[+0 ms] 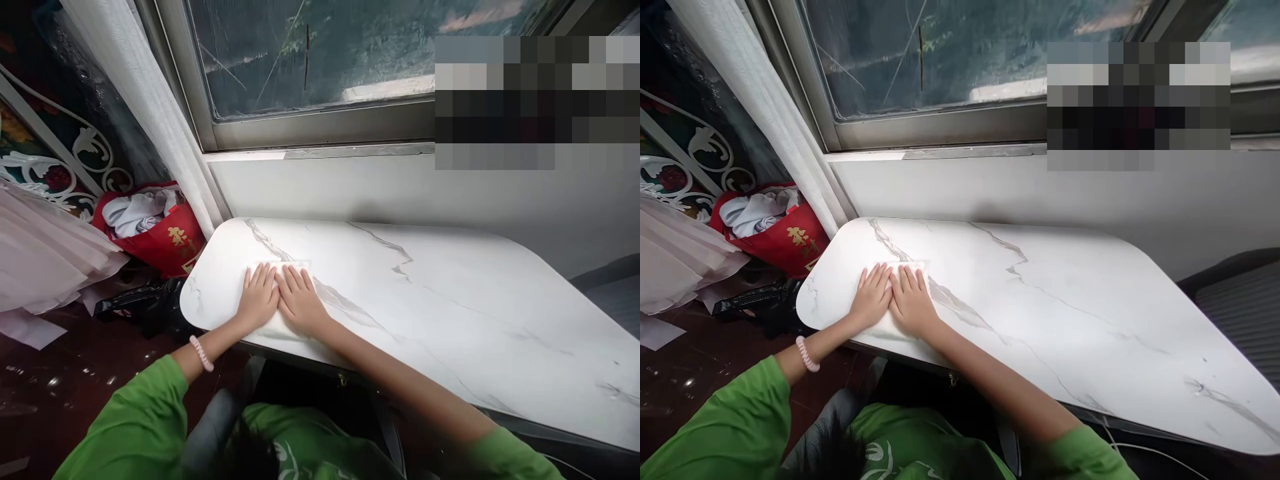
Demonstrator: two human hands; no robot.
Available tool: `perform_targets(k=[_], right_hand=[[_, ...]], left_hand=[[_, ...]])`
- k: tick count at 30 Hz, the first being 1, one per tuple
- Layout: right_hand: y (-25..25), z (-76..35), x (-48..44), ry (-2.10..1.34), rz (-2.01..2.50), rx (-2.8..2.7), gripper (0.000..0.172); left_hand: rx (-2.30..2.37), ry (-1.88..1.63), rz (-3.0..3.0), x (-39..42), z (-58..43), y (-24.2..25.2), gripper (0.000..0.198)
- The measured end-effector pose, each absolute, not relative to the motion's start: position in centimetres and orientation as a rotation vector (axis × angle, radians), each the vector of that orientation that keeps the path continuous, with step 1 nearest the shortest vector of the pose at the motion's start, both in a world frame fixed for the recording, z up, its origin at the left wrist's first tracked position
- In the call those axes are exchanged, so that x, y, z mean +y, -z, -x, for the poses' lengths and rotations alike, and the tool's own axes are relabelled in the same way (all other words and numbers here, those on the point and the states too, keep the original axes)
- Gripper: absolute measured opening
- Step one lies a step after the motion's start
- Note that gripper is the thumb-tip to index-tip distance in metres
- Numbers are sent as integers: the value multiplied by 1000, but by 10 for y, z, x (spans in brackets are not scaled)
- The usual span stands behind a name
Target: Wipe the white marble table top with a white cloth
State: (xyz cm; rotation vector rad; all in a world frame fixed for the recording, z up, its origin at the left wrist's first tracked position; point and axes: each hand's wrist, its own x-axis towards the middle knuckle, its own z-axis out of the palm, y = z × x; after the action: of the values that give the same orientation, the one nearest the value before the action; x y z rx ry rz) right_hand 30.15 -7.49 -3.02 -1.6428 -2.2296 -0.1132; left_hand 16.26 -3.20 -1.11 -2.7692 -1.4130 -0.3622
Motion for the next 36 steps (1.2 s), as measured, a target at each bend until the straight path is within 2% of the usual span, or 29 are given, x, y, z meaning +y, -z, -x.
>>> perform_targets(k=[4,7,11,18,23,29,36], right_hand=[[29,-303,-113,91,1596,-2224,54],[25,-305,-103,-60,1648,-2192,57],[20,-315,-38,-245,1800,-2073,60],[23,-354,96,-122,1838,-1979,57],[29,-376,131,-69,1851,-1906,56],[25,-378,125,-73,1896,-1921,56],[24,-380,70,-94,1878,-1987,56]], left_hand=[[-1327,412,2862,-67,-154,14,49],[-1304,430,2872,-59,-155,14,50],[-1341,387,2820,0,-174,12,50],[-1413,258,2786,132,-231,5,50],[-1355,247,2820,171,-257,4,50],[-1374,247,2807,167,-260,4,51],[-1408,239,2793,108,-259,6,51]])
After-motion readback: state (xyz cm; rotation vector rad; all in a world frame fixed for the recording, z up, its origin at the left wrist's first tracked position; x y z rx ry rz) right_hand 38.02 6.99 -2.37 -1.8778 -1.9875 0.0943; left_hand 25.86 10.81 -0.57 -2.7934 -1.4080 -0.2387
